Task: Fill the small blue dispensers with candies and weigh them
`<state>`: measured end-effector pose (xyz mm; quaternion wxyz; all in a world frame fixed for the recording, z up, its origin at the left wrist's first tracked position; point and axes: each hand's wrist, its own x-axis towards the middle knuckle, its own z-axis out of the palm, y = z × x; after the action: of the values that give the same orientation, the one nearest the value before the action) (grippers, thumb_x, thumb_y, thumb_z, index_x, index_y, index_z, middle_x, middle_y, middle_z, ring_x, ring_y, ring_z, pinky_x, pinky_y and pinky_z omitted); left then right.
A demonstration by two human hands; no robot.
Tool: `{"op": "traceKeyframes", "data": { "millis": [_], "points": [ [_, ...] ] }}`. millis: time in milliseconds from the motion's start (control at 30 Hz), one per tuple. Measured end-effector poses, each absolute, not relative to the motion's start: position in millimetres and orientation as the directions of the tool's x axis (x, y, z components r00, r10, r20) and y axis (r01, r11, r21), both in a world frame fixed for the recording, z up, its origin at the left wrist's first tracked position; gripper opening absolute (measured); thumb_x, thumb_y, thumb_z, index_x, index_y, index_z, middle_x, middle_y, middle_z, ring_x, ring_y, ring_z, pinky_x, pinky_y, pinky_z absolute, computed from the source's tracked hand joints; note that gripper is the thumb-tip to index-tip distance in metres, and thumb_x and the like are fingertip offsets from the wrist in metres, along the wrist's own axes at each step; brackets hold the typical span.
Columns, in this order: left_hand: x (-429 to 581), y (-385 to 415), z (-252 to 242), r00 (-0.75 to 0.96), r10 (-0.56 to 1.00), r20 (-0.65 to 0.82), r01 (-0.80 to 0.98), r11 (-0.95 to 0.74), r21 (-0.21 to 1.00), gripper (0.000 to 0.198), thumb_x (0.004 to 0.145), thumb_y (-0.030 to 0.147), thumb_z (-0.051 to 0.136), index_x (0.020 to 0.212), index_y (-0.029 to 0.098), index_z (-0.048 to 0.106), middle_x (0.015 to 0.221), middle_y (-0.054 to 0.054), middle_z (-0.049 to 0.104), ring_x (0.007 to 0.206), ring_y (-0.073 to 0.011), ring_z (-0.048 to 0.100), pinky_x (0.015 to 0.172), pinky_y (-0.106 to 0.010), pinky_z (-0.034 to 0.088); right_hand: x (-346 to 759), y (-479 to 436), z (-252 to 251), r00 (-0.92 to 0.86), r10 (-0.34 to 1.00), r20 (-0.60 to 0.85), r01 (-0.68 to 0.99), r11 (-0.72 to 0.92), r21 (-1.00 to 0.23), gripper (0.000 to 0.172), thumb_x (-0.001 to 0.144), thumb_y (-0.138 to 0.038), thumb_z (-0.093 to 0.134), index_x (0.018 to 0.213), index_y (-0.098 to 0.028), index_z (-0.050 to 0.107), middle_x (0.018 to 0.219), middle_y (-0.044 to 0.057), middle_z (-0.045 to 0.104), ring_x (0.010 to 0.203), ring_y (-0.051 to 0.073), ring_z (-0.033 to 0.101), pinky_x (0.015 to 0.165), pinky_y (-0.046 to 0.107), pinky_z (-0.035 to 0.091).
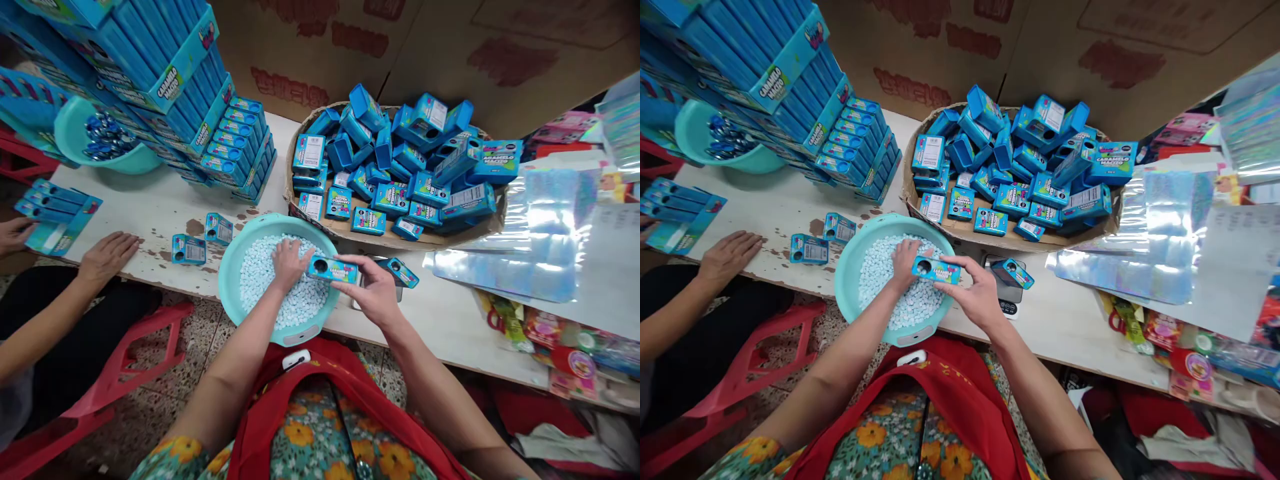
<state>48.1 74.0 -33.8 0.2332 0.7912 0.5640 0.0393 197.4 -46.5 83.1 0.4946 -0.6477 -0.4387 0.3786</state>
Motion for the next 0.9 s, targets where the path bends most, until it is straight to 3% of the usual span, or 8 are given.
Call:
{"op": "traceKeyframes", "data": {
  "millis": [200, 267, 333, 400, 467, 600, 767, 900],
  "points": [
    [37.0, 43.6, -35.6, 0.468, 0.829, -0.306, 0.851, -0.33, 0.409, 0.03, 0.085, 0.042, 0.052, 0.104, 0.022, 0.063, 0.105, -0.013, 0.059, 0.097, -0.0305, 0.057, 0.077, -0.037, 0.042, 192.1, -44.6, 83.5, 0.382, 0.924, 0.002, 0.259, -0.105, -0.96, 0.037, 0.071, -0.034, 0.078, 0.104, -0.027, 0.067, 0.104, 0.003, 0.069, 0.097, 0.023, 0.064, 0.088, 0.039, 0.05],
    [18.2, 44.7, -34.2, 0.392, 0.871, -0.294, 0.868, -0.244, 0.433, 0.024, 0.084, 0.038, 0.053, 0.097, 0.022, 0.064, 0.102, -0.011, 0.061, 0.094, -0.028, 0.059, 0.074, -0.035, 0.043, 184.7, -44.5, 81.4, 0.349, 0.937, -0.004, 0.292, -0.113, -0.95, 0.034, 0.071, -0.035, 0.077, 0.103, -0.026, 0.067, 0.101, 0.003, 0.07, 0.095, 0.023, 0.064, 0.087, 0.038, 0.049],
    [4.0, 49.5, -29.5, 0.242, 0.931, -0.275, 0.838, -0.057, 0.543, 0.018, 0.082, 0.036, 0.055, 0.087, 0.021, 0.064, 0.094, -0.009, 0.063, 0.089, -0.0248, 0.06, 0.071, -0.032, 0.043, 177.6, -44.4, 76.0, 0.335, 0.942, -0.01, 0.314, -0.121, -0.942, 0.033, 0.072, -0.036, 0.077, 0.102, -0.026, 0.067, 0.101, 0.003, 0.07, 0.095, 0.023, 0.064, 0.087, 0.038, 0.049],
    [-2.3, 54.0, -18.3, 0.079, 0.948, -0.309, 0.66, 0.182, 0.729, 0.019, 0.08, 0.039, 0.057, 0.076, 0.021, 0.06, 0.078, -0.004, 0.062, 0.074, -0.02, 0.059, 0.062, -0.028, 0.042, 172.2, -43.8, 67.3, 0.339, 0.941, 0.002, 0.332, -0.118, -0.936, 0.033, 0.073, -0.036, 0.076, 0.104, -0.026, 0.066, 0.102, 0.004, 0.069, 0.096, 0.024, 0.064, 0.088, 0.038, 0.049],
    [-1.1, 55.9, 0.6, -0.001, 0.926, -0.377, 0.329, 0.356, 0.875, 0.025, 0.077, 0.045, 0.06, 0.073, 0.02, 0.056, 0.067, 0.0, 0.056, 0.055, -0.0137, 0.052, 0.05, -0.024, 0.038, 168.0, -42.2, 56.7, 0.315, 0.949, 0.033, 0.377, -0.093, -0.922, 0.033, 0.074, -0.035, 0.075, 0.104, -0.026, 0.065, 0.102, 0.004, 0.069, 0.097, 0.024, 0.064, 0.088, 0.039, 0.048],
    [13.2, 54.2, 47.1, 0.027, 0.92, -0.39, -0.225, 0.386, 0.895, 0.028, 0.074, 0.044, 0.065, 0.079, 0.019, 0.052, 0.065, 0.002, 0.054, 0.044, -0.0075, 0.045, 0.041, -0.021, 0.034, 157.8, -33.4, 42.0, 0.192, 0.979, 0.075, 0.488, -0.029, -0.872, 0.032, 0.073, -0.031, 0.076, 0.103, -0.024, 0.065, 0.101, 0.007, 0.069, 0.098, 0.026, 0.064, 0.088, 0.041, 0.046],
    [25.6, 55.6, 78.2, -0.008, 0.948, -0.319, -0.465, 0.279, 0.84, 0.025, 0.075, 0.04, 0.064, 0.08, 0.019, 0.051, 0.07, 0.0, 0.06, 0.057, -0.0123, 0.059, 0.053, -0.024, 0.047, 145.8, -22.2, 56.1, 0.108, 0.99, 0.089, 0.53, 0.018, -0.848, 0.033, 0.073, -0.028, 0.077, 0.102, -0.021, 0.065, 0.098, 0.007, 0.07, 0.095, 0.026, 0.064, 0.086, 0.041, 0.046],
    [28.6, 59.3, 79.7, -0.091, 0.951, -0.297, -0.484, 0.218, 0.848, 0.026, 0.075, 0.04, 0.065, 0.078, 0.018, 0.049, 0.069, 0.001, 0.06, 0.056, -0.012, 0.059, 0.055, -0.026, 0.049, 144.3, -18.7, 70.8, 0.133, 0.987, 0.09, 0.537, 0.004, -0.843, 0.033, 0.073, -0.027, 0.077, 0.103, -0.021, 0.064, 0.1, 0.007, 0.07, 0.097, 0.025, 0.064, 0.086, 0.038, 0.046]
  ]
}}
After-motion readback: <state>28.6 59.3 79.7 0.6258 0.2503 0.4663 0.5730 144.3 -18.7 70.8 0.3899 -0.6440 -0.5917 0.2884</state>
